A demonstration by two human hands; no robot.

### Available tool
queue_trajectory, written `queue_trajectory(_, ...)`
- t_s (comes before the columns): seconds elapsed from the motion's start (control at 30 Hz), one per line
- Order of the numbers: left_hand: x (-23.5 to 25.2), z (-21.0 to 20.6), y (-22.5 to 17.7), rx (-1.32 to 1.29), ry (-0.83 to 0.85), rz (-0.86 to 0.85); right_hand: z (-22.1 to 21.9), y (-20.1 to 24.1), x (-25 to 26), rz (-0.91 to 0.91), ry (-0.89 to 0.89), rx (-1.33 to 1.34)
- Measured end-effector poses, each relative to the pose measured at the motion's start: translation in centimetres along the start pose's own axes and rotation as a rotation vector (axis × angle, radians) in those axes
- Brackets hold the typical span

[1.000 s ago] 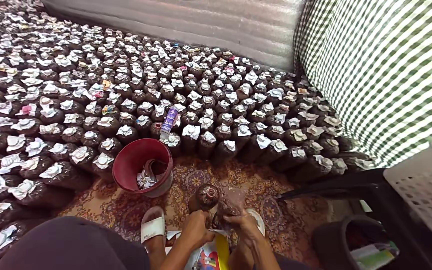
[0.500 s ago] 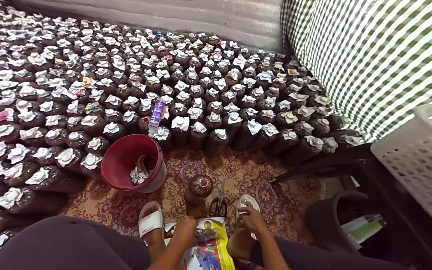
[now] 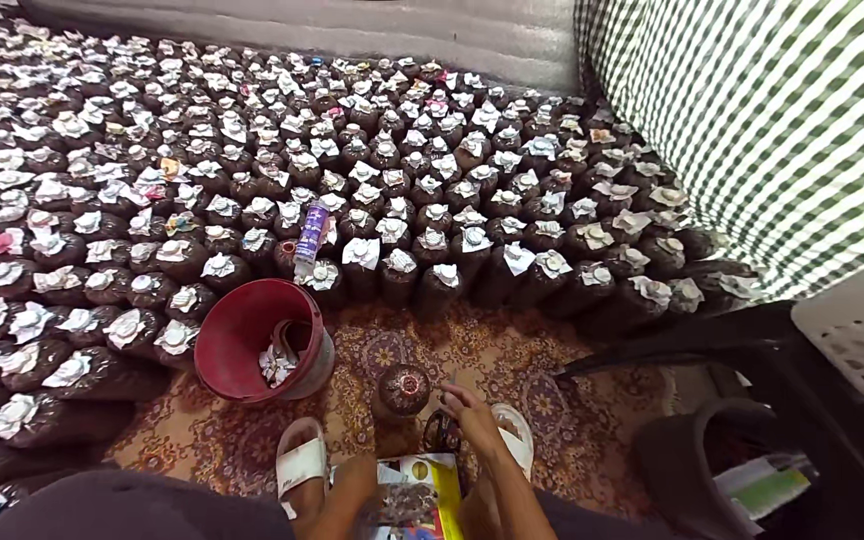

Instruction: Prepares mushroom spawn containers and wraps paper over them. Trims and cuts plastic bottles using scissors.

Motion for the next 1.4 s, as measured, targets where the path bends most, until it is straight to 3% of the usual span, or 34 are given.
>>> queue_trajectory(0.03, -0.2, 1.4, 0.6, -0.085, -0.073, 0.033, -0.5, 0.8, 0.0, -0.025, 0.030, 0.060)
queue_trajectory(0.1, -0.5, 4.6, 1.7, -0.293, -0.370, 0.036, -1.4, 2.1, 0.4, -0.031, 0.105, 0.102)
queue_trajectory(0.17, -0.7, 7.9, 2.0, -0.549, -0.702, -0.107, -2.5, 2.8, 1.2, -0.033, 0.185, 0.096)
queue_trajectory(0.23, -0.4, 10.4, 1.2, -0.813, -0.806, -0.256, -3.4, 3.2, 1.7, -0.054, 0.253, 0.079)
queue_trajectory(0.33, 0.7, 11.7, -0.6, -0.958, -0.752, -0.357, -4.2, 3.4, 2.2, -0.024, 0.300, 0.048)
queue_trajectory(0.43, 1.5, 10.2, -1.5, -1.000, -0.723, -0.419, -4.2, 2.8, 2.0, 0.052, 0.262, -0.024)
queue_trajectory(0.67, 0.8, 9.6, -1.9, -0.913, -0.829, -0.454, -4.1, 2.4, 1.7, 0.229, 0.145, -0.084)
queue_trajectory(0.8, 0.6, 9.4, -2.3, -0.899, -0.859, -0.478, -3.7, 2.1, 1.7, 0.203, 0.164, -0.085)
queue_trajectory(0.93, 0.4, 9.5, -2.3, -0.906, -0.842, -0.471, -1.6, 4.6, -0.4, 0.267, -0.054, -0.298)
queue_trajectory(1.0, 0.2, 9.5, -1.9, -0.883, -0.839, -0.433, -1.1, 6.0, -2.9, 0.331, -0.169, -0.399)
queue_trajectory(1.1, 0.0, 9.6, -1.3, -0.851, -0.859, -0.419, -2.4, 6.9, -5.0, 0.338, -0.137, -0.580)
queue_trajectory(1.23, 0.0, 9.0, -0.5, -0.724, -0.829, -0.534, -4.9, 7.2, -4.5, 0.278, -0.136, -0.798)
queue_trajectory(1.4, 1.2, 7.6, -1.4, -0.457, -0.654, -0.406, -6.0, 7.4, -3.9, 0.228, -0.179, -0.886)
Point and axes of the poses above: each hand's wrist, its own x-axis towards the middle knuckle, its own z-axis out of the back of the hand, y = z × x, the point moved 5 cm from there along x, towards the middle knuckle, and after that the axes turned 10 degrees about -z, right-handed, at the moved point
